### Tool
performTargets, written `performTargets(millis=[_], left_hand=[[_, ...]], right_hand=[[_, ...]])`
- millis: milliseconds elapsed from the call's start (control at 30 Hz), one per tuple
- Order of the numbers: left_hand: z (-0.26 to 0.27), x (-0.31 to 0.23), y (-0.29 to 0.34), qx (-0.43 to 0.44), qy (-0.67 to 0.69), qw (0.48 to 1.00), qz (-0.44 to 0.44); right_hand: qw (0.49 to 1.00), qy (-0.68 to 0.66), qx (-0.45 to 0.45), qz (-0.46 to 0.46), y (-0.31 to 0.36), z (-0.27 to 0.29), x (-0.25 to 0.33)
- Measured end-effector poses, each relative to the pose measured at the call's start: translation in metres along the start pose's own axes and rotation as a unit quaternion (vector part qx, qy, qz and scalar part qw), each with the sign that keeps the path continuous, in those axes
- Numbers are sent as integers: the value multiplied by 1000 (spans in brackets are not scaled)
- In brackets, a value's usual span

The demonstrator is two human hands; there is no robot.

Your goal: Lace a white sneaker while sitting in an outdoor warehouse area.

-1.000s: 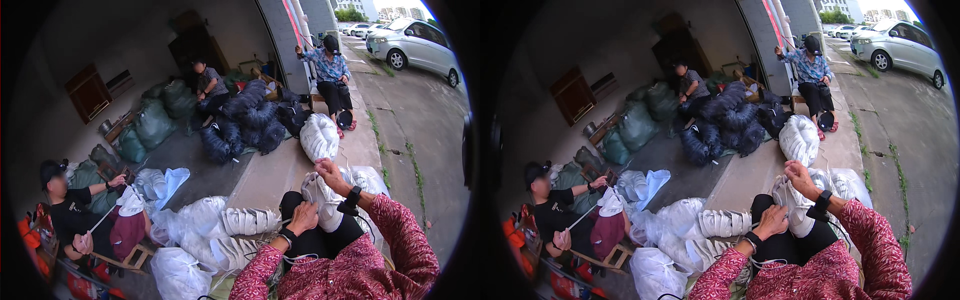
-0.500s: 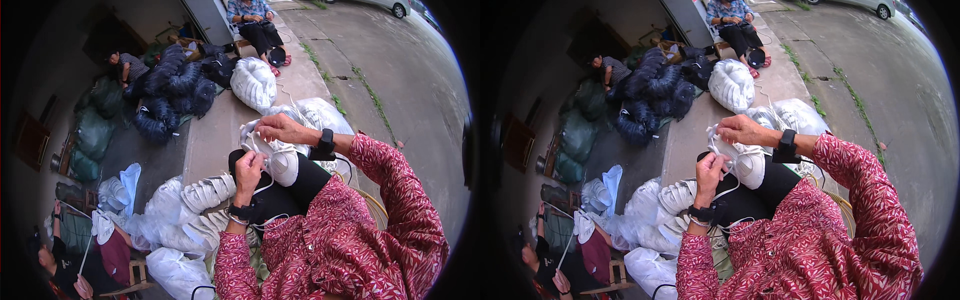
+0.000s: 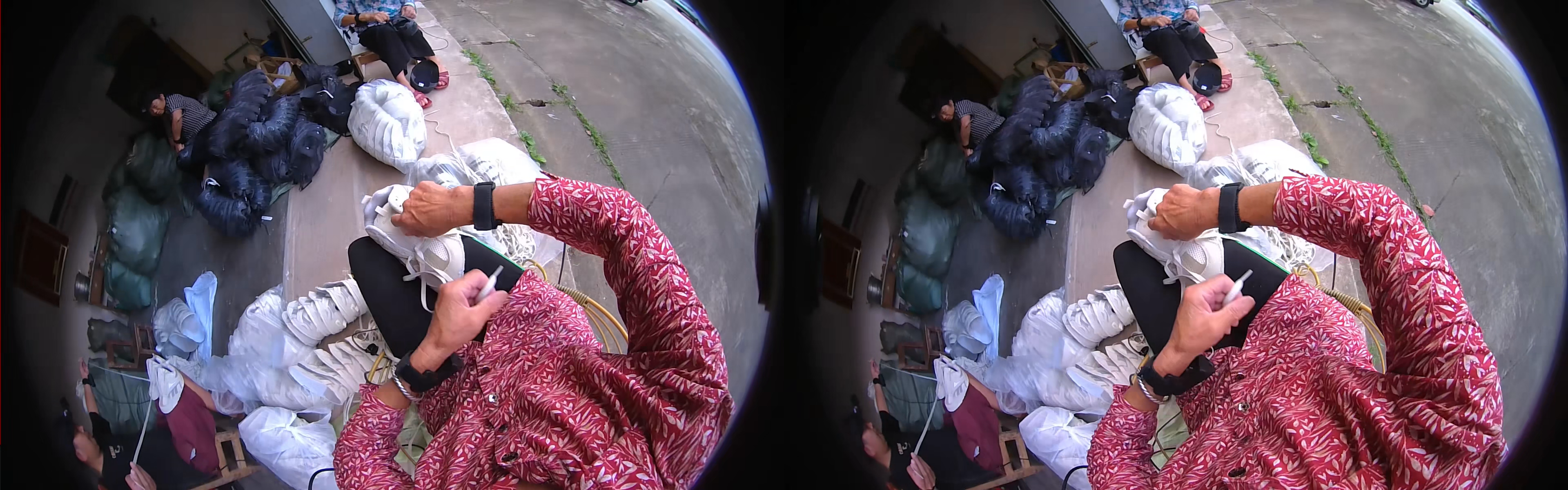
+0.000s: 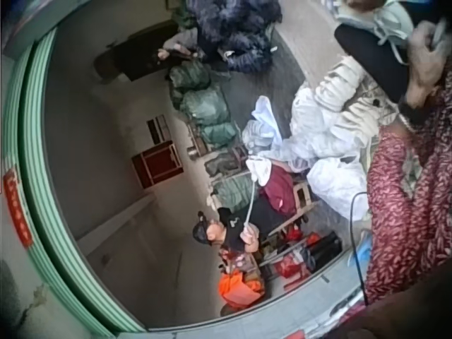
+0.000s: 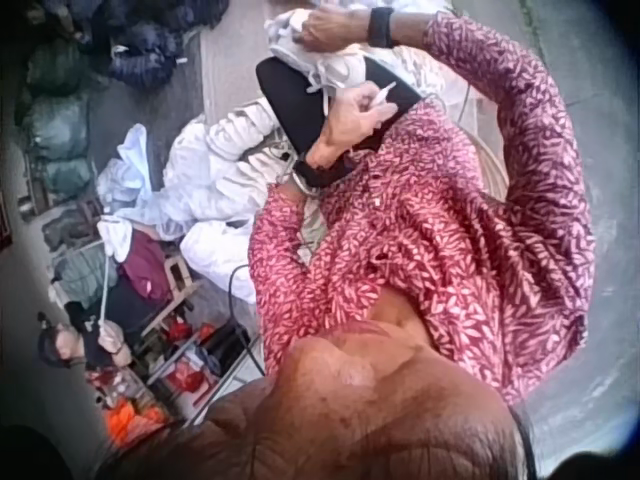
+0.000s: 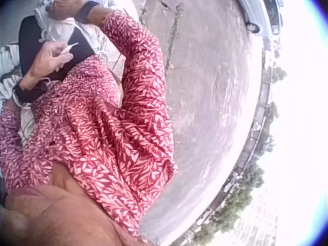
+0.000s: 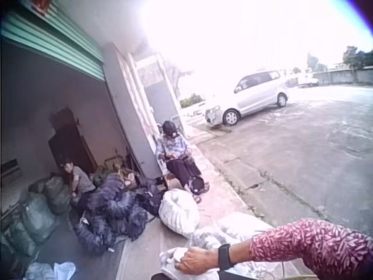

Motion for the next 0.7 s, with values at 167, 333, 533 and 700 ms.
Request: performTargets(millis=[167,333,533,700], left_hand=[[83,68,6,-215,213,952,47],[119,90,4,-297,222,928,37],[118,87,-25,-179,184,965,51],[132,72,-30,-168,-204,956,126]], right_hand=[[986,7,168,-14,-13,-35,-8],[958,-153,241,-4,-5,-51,-17],[974,-161,145,61,12,-25,-4],[982,-120,124,80,15,-25,5]])
Point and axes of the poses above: each hand's wrist, its own y-axis away from the middle knuckle, its own z-axis out of the back of the hand, x = y × z, the point moved 10 cm from there along -y, towards the middle knuckle, and after that the axes turned 14 degrees about x, right-handed, at the moved point
